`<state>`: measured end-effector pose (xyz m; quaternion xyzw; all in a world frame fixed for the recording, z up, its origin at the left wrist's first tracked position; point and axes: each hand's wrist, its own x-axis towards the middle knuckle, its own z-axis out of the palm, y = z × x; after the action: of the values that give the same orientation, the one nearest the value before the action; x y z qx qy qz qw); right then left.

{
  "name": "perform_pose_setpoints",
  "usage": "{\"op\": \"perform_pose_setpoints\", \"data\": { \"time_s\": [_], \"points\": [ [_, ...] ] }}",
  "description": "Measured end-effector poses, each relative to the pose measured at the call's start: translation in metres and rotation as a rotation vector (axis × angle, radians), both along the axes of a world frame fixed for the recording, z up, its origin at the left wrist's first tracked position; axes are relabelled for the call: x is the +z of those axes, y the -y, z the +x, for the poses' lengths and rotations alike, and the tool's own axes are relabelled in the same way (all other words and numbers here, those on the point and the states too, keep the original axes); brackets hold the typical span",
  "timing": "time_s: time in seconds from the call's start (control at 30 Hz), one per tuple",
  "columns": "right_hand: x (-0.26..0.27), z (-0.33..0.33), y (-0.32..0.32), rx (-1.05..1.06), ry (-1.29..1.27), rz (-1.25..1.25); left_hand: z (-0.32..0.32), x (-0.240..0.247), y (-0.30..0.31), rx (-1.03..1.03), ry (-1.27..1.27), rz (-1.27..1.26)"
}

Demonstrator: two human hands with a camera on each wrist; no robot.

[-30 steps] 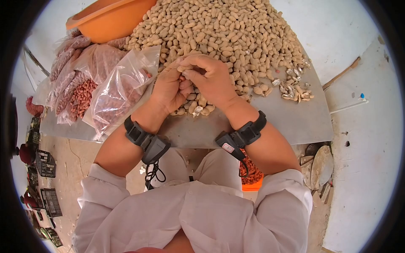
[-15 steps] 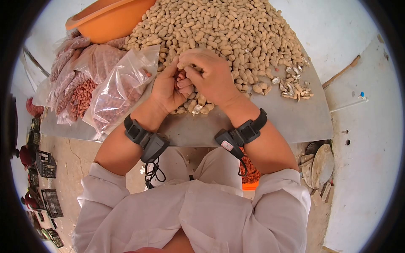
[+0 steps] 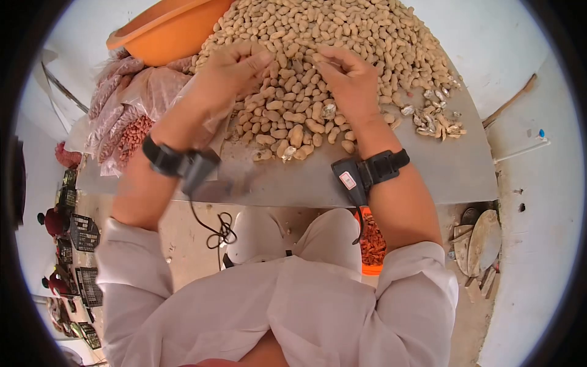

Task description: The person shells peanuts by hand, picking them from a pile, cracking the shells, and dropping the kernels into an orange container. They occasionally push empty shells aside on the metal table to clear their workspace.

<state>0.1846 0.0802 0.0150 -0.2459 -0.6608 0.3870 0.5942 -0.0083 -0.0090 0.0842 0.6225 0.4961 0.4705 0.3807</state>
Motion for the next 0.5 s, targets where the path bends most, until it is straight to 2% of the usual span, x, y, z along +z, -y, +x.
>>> {"op": "perform_pose_setpoints", "data": {
  "time_s": [0.1, 0.2, 0.3, 0.4, 0.5],
  "points": [
    [0.004, -0.001, 0.002, 0.006, 0.004, 0.062, -0.040, 0.014, -0.030, -0.097, -0.902, 0.360],
    [0.005, 0.002, 0.005, -0.006, 0.016, 0.092, -0.071, 0.017, -0.043, -0.311, -1.483, 0.248],
    [0.002, 0.002, 0.001, -0.015, 0.014, 0.105, -0.057, 0.026, -0.034, -0.340, -1.622, -0.146],
    [0.002, 0.003, -0.001, -0.002, -0.005, 0.102, -0.041, 0.029, -0.027, -0.356, -1.815, -0.335],
    [0.003, 0.003, -0.001, -0.003, -0.014, 0.121, -0.046, 0.027, -0.028, -0.357, -1.749, -0.353]
  ]
}}
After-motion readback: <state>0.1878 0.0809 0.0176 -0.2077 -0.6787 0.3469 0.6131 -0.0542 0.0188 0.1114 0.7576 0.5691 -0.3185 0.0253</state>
